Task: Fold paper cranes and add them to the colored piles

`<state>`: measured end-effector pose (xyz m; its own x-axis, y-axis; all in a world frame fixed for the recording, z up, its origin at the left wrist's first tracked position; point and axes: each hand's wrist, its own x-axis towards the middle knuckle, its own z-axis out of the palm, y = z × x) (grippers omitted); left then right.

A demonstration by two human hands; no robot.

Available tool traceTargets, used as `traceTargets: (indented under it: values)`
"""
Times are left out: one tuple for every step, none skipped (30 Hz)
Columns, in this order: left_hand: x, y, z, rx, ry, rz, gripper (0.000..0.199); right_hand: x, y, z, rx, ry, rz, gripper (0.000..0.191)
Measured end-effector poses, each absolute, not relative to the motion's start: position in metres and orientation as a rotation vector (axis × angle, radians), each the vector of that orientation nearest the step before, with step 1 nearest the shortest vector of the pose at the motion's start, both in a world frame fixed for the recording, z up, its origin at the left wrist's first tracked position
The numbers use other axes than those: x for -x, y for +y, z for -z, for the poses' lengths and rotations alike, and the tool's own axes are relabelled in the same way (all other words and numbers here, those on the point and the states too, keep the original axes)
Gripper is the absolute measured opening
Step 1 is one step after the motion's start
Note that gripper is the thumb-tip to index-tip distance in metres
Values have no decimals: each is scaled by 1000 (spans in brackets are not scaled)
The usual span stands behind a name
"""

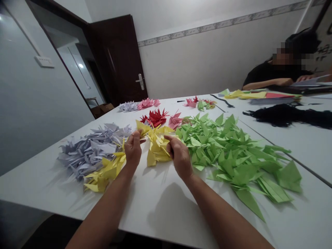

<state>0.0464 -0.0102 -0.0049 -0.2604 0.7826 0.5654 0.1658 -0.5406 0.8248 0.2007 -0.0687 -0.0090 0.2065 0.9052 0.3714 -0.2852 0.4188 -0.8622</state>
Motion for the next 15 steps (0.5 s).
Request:
traceTargets:
  values:
    - [-50,-11,7,-1518,1112,-1807,43,-198,-71,11,745,-1102,-890,32]
    - [-53,-12,10,-1510,1077,-1773,41,-196,-73,12,740,-1162,-839,27]
    - [-56,-12,13,-1524,1051,-1755,38,-195,-75,14,729,-1207,-796,23]
    - [-58,-13,15,-1553,1028,-1747,34,-193,-78,15,722,-1238,-762,21]
    - [-60,-13,17,-1580,1008,-1748,30,-192,-80,15,721,-1258,-730,19]
    - [-61,-13,18,-1602,990,-1745,27,-191,-81,15,729,-1263,-695,18]
    - [-62,-13,18,-1613,977,-1739,26,-191,-83,16,739,-1265,-663,18]
    - [-63,-14,19,-1618,970,-1728,27,-190,-83,15,750,-1268,-636,18]
    - [-63,-15,18,-1623,969,-1716,27,-190,-83,15,764,-1279,-614,18]
    - [-64,-15,18,-1632,973,-1706,28,-190,-82,15,783,-1296,-596,18]
    - [-65,-16,18,-1647,976,-1703,28,-190,-81,15,810,-1315,-581,17]
    - [-65,-17,18,-1669,976,-1701,29,-190,-79,16,846,-1334,-569,17]
    - [-66,-18,18,-1690,972,-1705,29,-190,-77,16,886,-1346,-561,16]
    - [-66,-19,19,-1710,964,-1706,30,-190,-75,16,925,-1348,-558,15]
    - [-67,-20,19,-1725,954,-1708,30,-190,-73,16,956,-1346,-564,14]
